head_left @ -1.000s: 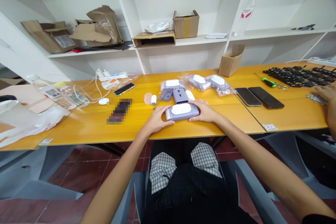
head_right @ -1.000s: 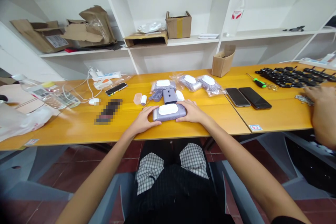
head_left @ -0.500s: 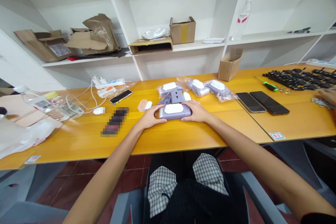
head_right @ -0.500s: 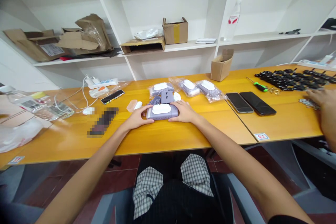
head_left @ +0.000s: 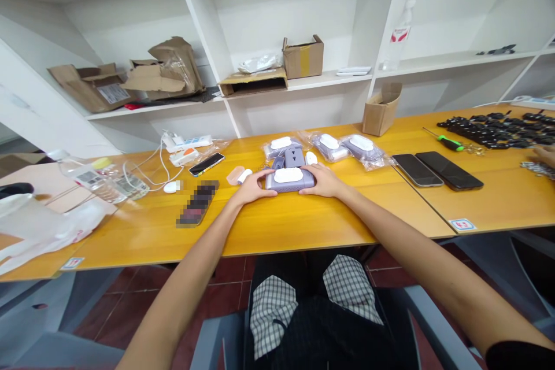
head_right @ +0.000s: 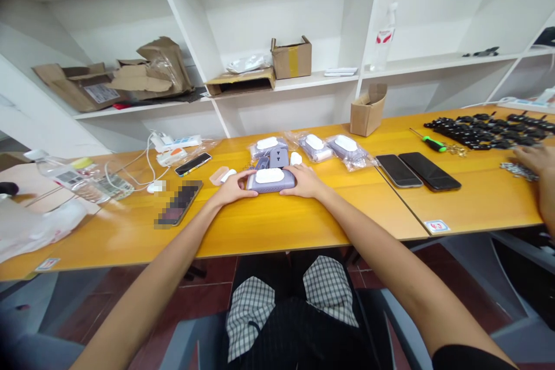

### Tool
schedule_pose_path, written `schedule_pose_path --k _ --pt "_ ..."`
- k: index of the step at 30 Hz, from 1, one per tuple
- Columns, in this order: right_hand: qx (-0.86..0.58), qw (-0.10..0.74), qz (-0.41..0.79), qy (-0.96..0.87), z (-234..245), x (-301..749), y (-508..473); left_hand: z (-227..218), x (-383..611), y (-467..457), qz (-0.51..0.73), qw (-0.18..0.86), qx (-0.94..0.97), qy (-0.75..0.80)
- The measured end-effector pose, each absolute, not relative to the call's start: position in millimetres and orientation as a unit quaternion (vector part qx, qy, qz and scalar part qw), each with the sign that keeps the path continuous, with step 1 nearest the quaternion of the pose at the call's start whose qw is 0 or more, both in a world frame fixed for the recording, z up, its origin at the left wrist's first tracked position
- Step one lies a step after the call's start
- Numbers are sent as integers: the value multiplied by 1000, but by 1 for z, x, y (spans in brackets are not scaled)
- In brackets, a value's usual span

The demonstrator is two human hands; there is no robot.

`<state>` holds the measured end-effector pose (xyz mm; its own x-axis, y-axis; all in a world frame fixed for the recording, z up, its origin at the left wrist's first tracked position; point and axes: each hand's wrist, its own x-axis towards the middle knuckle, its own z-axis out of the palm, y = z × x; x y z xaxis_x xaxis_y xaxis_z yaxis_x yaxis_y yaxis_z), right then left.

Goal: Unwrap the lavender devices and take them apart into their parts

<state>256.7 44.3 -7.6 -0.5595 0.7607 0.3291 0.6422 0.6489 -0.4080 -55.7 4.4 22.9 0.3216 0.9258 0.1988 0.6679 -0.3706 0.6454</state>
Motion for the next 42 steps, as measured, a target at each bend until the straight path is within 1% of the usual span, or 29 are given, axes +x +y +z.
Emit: schedule_pose_path --k 8,13,16,24,33,38,40,42 --pt "-387 249 132 -878 -7 285 -5 16 -38 -45 261 220 811 474" --pt "-371 249 158 -880 -10 306 -37 14 -24 -77 239 221 809 489" --pt "-367 257 153 -881 -12 308 -40 15 -21 -80 249 235 807 481" --pt "-354 265 151 -884 -12 308 -37 15 -15 -82 265 186 812 485" --pt "-356 278 171 -876 -11 310 -36 13 -23 -78 262 231 806 478" --pt "-368 322 200 -849 -16 315 -34 14 -26 -84 287 175 786 519" --pt "-371 328 195 -847 -16 315 -33 13 -32 -86 306 156 790 508" --pt "-373 326 190 -848 -15 315 -34 12 -41 -88 328 113 787 511"
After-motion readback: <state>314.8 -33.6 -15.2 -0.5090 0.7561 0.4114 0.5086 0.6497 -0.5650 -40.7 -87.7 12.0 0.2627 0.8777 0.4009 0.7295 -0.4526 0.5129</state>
